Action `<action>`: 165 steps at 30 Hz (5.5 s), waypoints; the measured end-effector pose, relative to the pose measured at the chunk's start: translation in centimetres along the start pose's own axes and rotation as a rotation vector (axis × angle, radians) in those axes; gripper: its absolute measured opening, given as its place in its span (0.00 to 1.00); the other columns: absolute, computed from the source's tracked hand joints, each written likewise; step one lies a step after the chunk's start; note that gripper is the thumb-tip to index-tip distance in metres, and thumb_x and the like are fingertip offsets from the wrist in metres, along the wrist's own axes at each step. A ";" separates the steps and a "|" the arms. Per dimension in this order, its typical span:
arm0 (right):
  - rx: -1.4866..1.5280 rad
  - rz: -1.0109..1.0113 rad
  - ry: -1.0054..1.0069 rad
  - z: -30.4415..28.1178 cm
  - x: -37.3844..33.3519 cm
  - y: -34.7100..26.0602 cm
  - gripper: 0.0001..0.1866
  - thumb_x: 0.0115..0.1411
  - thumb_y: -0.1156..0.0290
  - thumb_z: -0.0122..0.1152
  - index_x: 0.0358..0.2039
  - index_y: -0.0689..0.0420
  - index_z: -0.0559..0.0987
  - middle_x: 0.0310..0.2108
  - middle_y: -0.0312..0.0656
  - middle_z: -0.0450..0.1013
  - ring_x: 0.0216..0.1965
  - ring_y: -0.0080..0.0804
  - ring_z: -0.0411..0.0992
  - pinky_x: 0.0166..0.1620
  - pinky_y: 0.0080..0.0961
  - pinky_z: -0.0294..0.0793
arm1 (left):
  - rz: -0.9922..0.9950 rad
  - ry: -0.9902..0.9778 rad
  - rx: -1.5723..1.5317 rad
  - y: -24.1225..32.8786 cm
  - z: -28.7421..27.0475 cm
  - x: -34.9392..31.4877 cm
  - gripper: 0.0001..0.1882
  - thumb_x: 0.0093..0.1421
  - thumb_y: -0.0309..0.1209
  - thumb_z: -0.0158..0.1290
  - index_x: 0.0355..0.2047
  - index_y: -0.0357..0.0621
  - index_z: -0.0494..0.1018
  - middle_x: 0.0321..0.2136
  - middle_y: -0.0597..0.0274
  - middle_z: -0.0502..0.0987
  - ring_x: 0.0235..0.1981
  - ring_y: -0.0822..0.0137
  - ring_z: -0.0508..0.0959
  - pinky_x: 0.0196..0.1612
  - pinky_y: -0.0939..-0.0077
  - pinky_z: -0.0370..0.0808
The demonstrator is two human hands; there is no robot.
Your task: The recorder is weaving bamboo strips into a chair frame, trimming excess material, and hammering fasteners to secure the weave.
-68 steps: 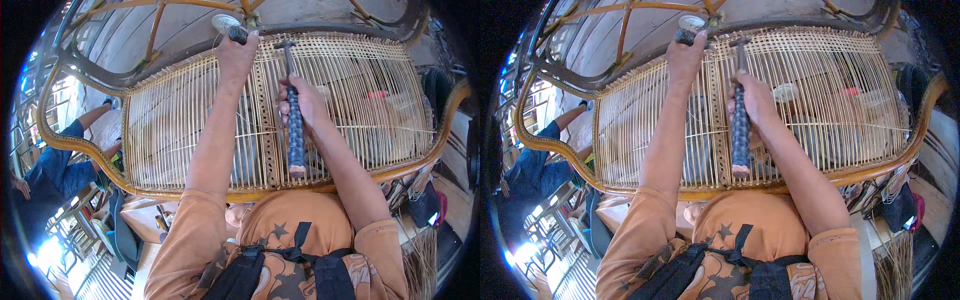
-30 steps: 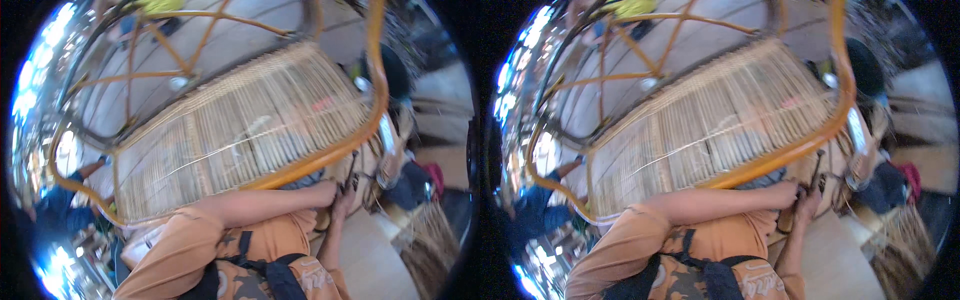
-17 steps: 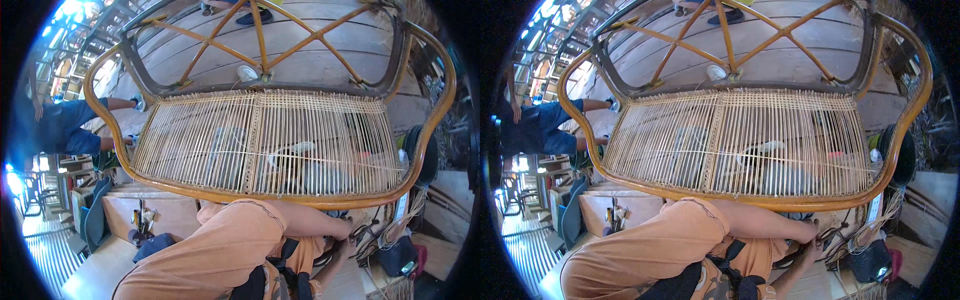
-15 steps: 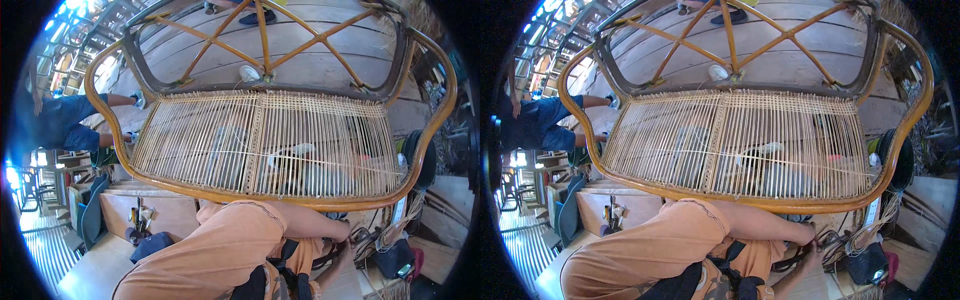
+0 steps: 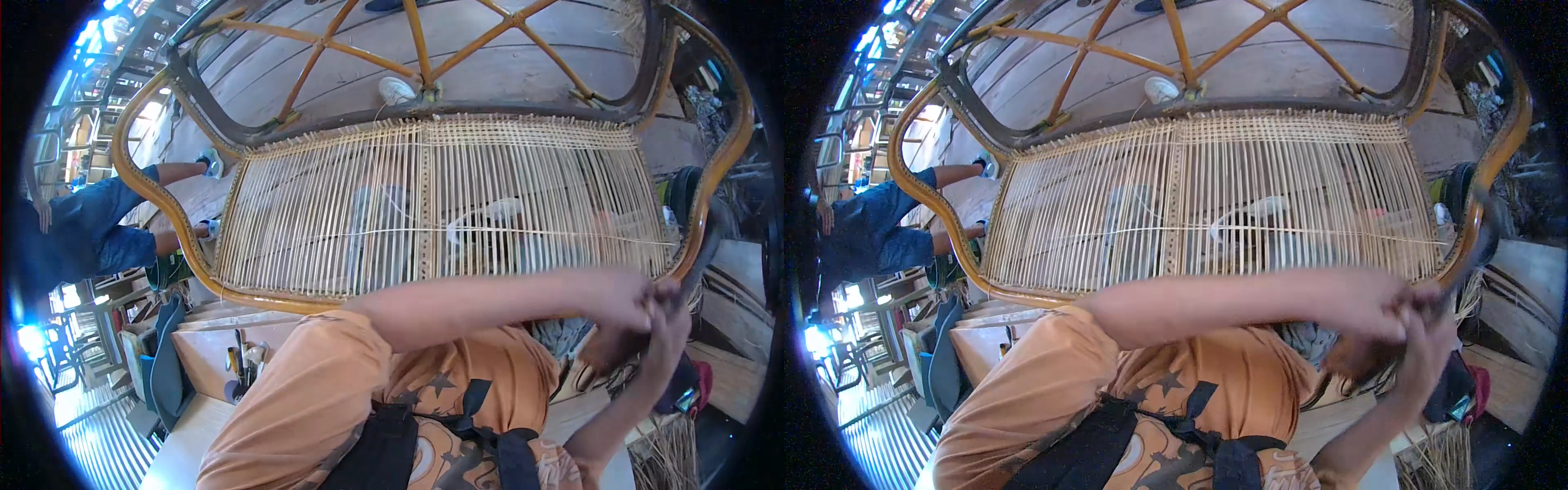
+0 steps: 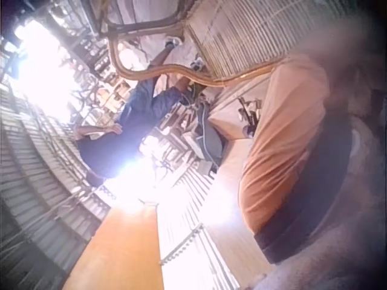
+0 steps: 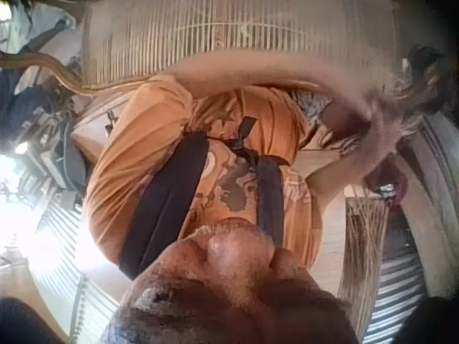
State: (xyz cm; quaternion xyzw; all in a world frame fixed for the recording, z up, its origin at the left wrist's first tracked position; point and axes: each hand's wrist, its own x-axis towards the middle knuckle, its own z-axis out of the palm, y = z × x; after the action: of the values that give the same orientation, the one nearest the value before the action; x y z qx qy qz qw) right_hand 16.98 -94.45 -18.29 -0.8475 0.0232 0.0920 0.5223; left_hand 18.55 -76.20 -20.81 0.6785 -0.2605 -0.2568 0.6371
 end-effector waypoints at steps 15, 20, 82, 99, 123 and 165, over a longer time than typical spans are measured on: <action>0.829 0.427 -0.511 22.6 6.3 -2.5 0.11 0.60 0.63 0.57 0.35 0.55 0.69 0.21 0.33 0.65 0.16 0.19 0.65 0.17 0.17 0.67 | -0.610 1.061 0.781 -14.9 -25.3 -15.6 0.19 0.52 0.34 0.50 0.39 0.31 0.69 0.34 0.39 0.77 0.39 0.46 0.77 0.46 0.59 0.72; 0.679 0.542 -0.496 24.5 4.6 -0.9 0.09 0.60 0.64 0.56 0.36 0.53 0.70 0.19 0.32 0.65 0.16 0.20 0.65 0.17 0.21 0.65 | -0.614 1.058 0.857 -15.8 -24.9 -14.3 0.21 0.51 0.30 0.48 0.42 0.26 0.65 0.33 0.34 0.76 0.40 0.42 0.76 0.47 0.56 0.72; 0.727 0.664 -0.615 28.4 6.4 1.6 0.15 0.65 0.56 0.43 0.37 0.55 0.69 0.19 0.33 0.67 0.15 0.24 0.66 0.14 0.23 0.66 | -0.272 1.014 0.907 -20.7 -24.1 -13.3 0.19 0.54 0.33 0.48 0.45 0.37 0.62 0.40 0.36 0.72 0.44 0.42 0.74 0.48 0.54 0.70; 0.560 0.564 -0.457 26.9 6.3 0.3 0.15 0.66 0.57 0.43 0.40 0.56 0.70 0.19 0.32 0.66 0.13 0.20 0.64 0.13 0.19 0.64 | -0.261 1.115 0.649 -15.7 -24.8 -15.3 0.12 0.57 0.32 0.49 0.39 0.41 0.64 0.30 0.44 0.73 0.33 0.47 0.76 0.37 0.59 0.72; 0.660 0.586 -0.550 27.5 6.5 0.8 0.16 0.64 0.57 0.45 0.40 0.56 0.70 0.20 0.35 0.67 0.14 0.23 0.65 0.14 0.22 0.64 | -0.190 1.092 0.851 -19.2 -23.8 -12.9 0.14 0.57 0.30 0.46 0.42 0.37 0.63 0.36 0.37 0.72 0.40 0.40 0.73 0.44 0.53 0.71; 0.720 0.593 -0.448 29.3 7.0 0.7 0.15 0.62 0.57 0.48 0.34 0.57 0.69 0.18 0.38 0.66 0.12 0.28 0.65 0.14 0.27 0.65 | 0.009 1.094 0.830 -20.3 -24.6 -13.7 0.13 0.56 0.25 0.47 0.40 0.41 0.59 0.27 0.47 0.63 0.29 0.48 0.69 0.34 0.57 0.68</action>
State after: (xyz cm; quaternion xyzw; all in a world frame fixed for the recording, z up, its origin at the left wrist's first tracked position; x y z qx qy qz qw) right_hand 19.94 -68.27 -33.04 -0.5304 0.1802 0.4015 0.7246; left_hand 25.82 -47.84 -39.47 0.8973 0.0188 0.2464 0.3657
